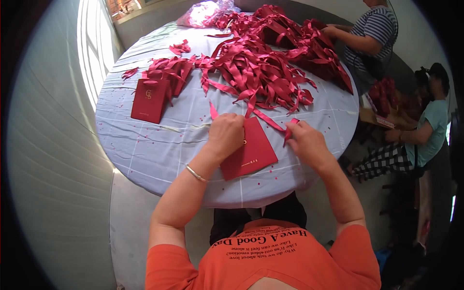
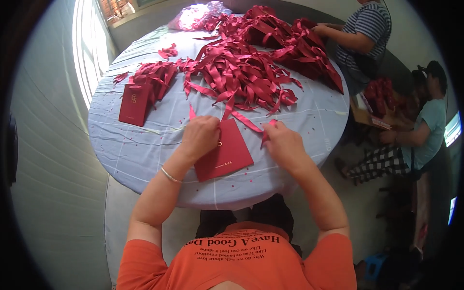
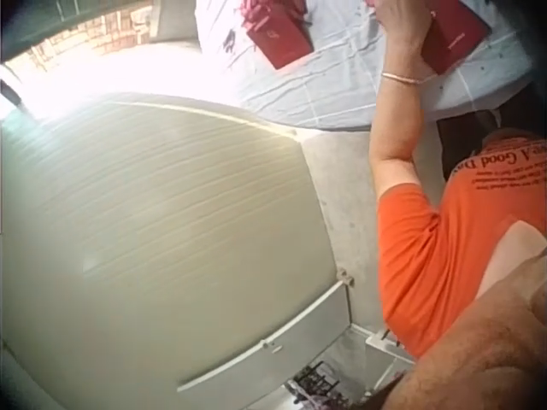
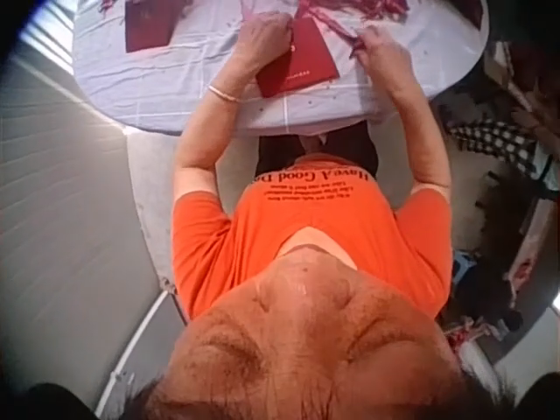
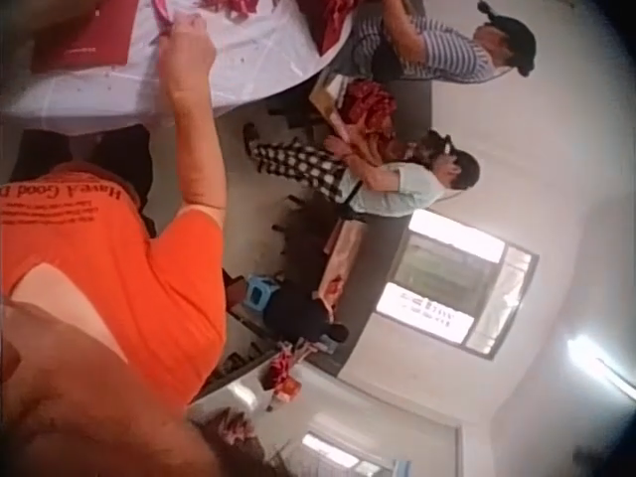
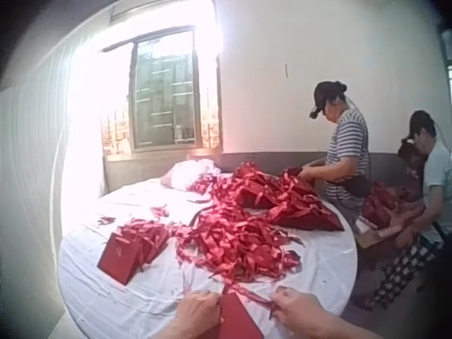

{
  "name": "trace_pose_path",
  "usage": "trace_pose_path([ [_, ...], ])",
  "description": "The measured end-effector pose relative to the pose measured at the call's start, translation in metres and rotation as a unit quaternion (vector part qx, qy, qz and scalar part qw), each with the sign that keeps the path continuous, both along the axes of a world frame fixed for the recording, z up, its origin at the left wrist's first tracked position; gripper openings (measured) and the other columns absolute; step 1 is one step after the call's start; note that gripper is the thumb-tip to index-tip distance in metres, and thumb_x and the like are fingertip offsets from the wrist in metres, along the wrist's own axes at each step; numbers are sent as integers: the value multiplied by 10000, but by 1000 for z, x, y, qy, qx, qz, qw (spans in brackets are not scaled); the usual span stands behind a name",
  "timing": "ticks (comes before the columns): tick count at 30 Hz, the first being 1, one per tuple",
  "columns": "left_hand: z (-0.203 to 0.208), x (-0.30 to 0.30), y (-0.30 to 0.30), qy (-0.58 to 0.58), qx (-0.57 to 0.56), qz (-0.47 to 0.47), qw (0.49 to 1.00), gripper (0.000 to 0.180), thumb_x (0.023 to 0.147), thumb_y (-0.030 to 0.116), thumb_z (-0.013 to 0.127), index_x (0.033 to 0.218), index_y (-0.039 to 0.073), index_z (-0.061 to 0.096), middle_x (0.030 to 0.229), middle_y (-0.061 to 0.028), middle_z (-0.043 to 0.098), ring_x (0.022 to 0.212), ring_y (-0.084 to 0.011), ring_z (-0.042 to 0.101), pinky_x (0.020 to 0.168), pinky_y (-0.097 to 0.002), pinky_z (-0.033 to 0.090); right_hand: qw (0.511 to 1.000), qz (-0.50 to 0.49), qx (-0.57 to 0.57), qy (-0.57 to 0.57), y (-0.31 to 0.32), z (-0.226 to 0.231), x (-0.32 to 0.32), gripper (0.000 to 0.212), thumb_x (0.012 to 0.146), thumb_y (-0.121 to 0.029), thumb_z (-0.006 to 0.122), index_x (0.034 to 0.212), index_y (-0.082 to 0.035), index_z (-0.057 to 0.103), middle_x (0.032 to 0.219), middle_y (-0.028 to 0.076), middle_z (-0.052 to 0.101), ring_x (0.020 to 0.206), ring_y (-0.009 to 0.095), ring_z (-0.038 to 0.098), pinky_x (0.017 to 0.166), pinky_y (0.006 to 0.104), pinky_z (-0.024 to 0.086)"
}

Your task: The person ties decorative ribbons onto small red gift bags by hand.

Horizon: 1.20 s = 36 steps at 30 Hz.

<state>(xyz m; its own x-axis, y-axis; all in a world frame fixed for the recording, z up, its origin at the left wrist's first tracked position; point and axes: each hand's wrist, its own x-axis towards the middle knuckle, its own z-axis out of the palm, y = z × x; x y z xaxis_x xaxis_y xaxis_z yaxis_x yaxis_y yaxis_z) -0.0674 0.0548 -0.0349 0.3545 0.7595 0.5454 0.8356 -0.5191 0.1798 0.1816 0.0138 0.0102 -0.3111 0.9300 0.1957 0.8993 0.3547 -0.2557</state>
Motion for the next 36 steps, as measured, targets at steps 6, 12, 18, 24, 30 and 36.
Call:
trace_pose_path([
  [6,9,-13,9,-228,-264,-74,934,227,777,51,713,980,-33,656,827,-112,673,786,-219,671,731,-331,535,963,115,239,-54,13,-18,-5,288,755,-85,709,1039,-135,705,1218,106,588,1071,300,571,902,386,447],
  [12,9,-15,11,-255,-356,-66,897,202,819,36,661,1008,-36,657,885,-106,699,814,-169,671,752,-296,534,948,249,197,12,22,-28,6,180,747,-104,733,918,-70,686,1011,75,660,1006,261,605,924,405,433],
  [18,14,-16,13,-255,-379,-60,888,196,848,23,613,1027,-41,660,875,-98,697,830,-156,669,767,-288,532,948,174,110,244,30,-36,-9,85,878,-93,685,914,-29,642,823,57,646,747,166,608,684,285,476],
  [24,9,-12,12,-274,-383,-70,879,199,856,-6,584,1037,-33,663,904,-99,696,836,-157,665,774,-286,529,932,80,-146,323,40,-27,-30,115,980,-128,580,1026,-24,599,784,-30,548,702,30,464,600,211,411],
  [30,0,-13,15,-284,-323,-92,898,223,799,40,568,974,-6,699,873,-196,703,811,-313,688,754,-384,532,903,127,-215,351,43,-18,-42,104,967,-76,568,1041,-11,602,843,-23,578,708,50,520,644,199,449],
  [36,2,-13,15,-272,-312,-81,907,222,797,53,565,965,-6,699,861,-195,704,824,-322,689,757,-398,533,877,87,-210,424,45,-29,-52,156,853,11,689,1004,8,648,843,19,686,774,63,615,655,234,509],
])
